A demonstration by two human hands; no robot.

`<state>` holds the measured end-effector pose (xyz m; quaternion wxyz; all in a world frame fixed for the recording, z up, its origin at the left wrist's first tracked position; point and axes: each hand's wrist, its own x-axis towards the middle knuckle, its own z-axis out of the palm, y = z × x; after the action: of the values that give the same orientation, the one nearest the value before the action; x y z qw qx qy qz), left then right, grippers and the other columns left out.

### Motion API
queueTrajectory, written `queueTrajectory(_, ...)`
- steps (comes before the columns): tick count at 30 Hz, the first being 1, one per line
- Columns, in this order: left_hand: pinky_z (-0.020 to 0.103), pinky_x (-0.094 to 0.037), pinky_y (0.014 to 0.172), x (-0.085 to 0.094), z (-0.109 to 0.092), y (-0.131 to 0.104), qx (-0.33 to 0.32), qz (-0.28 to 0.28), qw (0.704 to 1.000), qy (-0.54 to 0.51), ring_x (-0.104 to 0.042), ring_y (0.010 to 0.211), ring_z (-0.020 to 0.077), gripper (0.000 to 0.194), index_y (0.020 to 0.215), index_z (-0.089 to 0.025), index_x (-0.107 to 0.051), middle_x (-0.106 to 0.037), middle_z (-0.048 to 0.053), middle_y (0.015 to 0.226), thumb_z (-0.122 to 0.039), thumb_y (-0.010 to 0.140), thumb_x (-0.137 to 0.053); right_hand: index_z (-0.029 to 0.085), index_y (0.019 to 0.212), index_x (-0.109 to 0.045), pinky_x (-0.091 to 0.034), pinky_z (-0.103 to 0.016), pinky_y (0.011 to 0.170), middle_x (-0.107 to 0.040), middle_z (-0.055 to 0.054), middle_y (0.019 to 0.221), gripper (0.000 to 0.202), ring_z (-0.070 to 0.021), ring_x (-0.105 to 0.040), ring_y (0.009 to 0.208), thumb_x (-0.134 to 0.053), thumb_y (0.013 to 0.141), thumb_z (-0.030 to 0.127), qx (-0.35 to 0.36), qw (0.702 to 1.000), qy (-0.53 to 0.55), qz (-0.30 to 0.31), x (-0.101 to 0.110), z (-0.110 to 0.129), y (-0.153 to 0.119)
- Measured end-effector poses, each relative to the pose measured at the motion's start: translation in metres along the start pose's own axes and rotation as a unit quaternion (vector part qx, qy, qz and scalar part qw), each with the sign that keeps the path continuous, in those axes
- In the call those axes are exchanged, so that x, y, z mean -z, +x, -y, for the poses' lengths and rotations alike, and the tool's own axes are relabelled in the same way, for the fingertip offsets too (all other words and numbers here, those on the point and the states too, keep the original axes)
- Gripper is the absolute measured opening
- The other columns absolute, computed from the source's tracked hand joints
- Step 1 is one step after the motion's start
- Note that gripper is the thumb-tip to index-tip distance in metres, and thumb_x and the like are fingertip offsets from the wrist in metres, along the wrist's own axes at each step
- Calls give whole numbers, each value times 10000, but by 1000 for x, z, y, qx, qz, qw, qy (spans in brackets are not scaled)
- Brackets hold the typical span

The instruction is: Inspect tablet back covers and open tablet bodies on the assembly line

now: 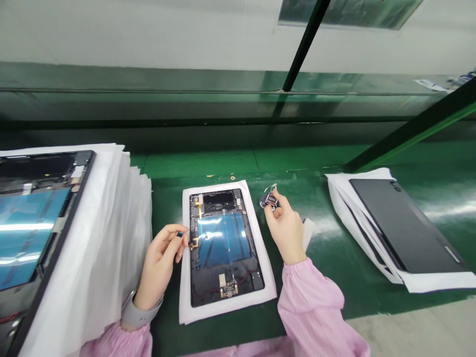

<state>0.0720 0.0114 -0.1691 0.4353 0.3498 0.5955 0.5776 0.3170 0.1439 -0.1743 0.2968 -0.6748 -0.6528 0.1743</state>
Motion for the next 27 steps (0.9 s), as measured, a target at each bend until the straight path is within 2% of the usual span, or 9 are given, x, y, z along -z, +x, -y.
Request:
queueTrajectory(3, 197, -345, 485, -1, -1, -1, -4, 21, 999, -28, -417, 510, 78, 108, 927, -222, -636, -600, -44, 690, -307, 933, -569, 183, 1223, -682, -307, -269, 505, -428, 89, 436, 457, -177, -475, 437, -560, 828, 377, -3, 1000, 26, 12, -1, -6, 4)
queueTrajectory(9, 191, -369, 495, -1, 0, -2, -31, 59, 995, -73, -427, 503, 67, 100, 954, -239, -611, -612, -51, 715, -331, 966, -573, 138, 1298, -625, -423, -304, 584, -571, 53, 514, 520, -188, -570, 504, -567, 839, 376, -3, 992, 127, 23, -3, -3, 1)
queueTrajectory(12, 190, -363, 485, 0, -1, -2, -41, 67, 993, -90, -422, 493, 64, 101, 935, -242, -590, -615, -55, 719, -338, 967, -585, 131, 1392, -564, -450, -307, 600, -613, 43, 550, 616, -189, -598, 541, -594, 819, 357, -10, 979, 202, 31, -2, 2, -2)
queueTrajectory(14, 189, -358, 479, 0, -1, -3, -45, 72, 992, -98, -417, 487, 63, 112, 924, -243, -583, -610, -58, 711, -346, 966, -590, 138, 1410, -546, -419, -282, 549, -618, 49, 559, 649, -163, -549, 504, -610, 793, 329, -22, 964, 262, 36, -1, 4, -3)
queueTrajectory(17, 191, -354, 480, 0, -2, -4, -50, 81, 990, -105, -413, 483, 63, 116, 918, -245, -576, -599, -64, 698, -347, 971, -584, 145, 1208, -675, -349, -256, 480, -616, 46, 549, 497, -112, -423, 427, -620, 740, 303, -42, 937, 341, 60, 2, 5, 0)
queueTrajectory(20, 199, -355, 490, 1, 0, -5, -51, 87, 989, -108, -414, 492, 65, 115, 921, -244, -574, -612, -58, 722, -340, 983, -567, 158, 956, -750, -310, -248, 449, -615, 19, 538, 319, -94, -393, 409, -641, 714, 333, -64, 905, 406, 110, 5, 7, 3)
queueTrajectory(23, 204, -356, 502, 2, 1, -5, -48, 90, 989, -109, -417, 509, 71, 102, 932, -244, -575, -629, -52, 751, -323, 991, -551, 165, 887, -777, -267, -247, 424, -610, 7, 542, 283, -86, -377, 405, -685, 695, 352, -89, 873, 455, 150, 8, 9, 5)
queueTrajectory(27, 226, -374, 535, 2, 0, -5, -47, 95, 988, -110, -431, 524, 82, 117, 902, -236, -578, -627, -46, 760, -271, 993, -514, 163, 828, -784, -232, -247, 417, -590, 13, 538, 244, -74, -349, 410, -718, 665, 332, -116, 842, 500, 166, 8, 11, 5)
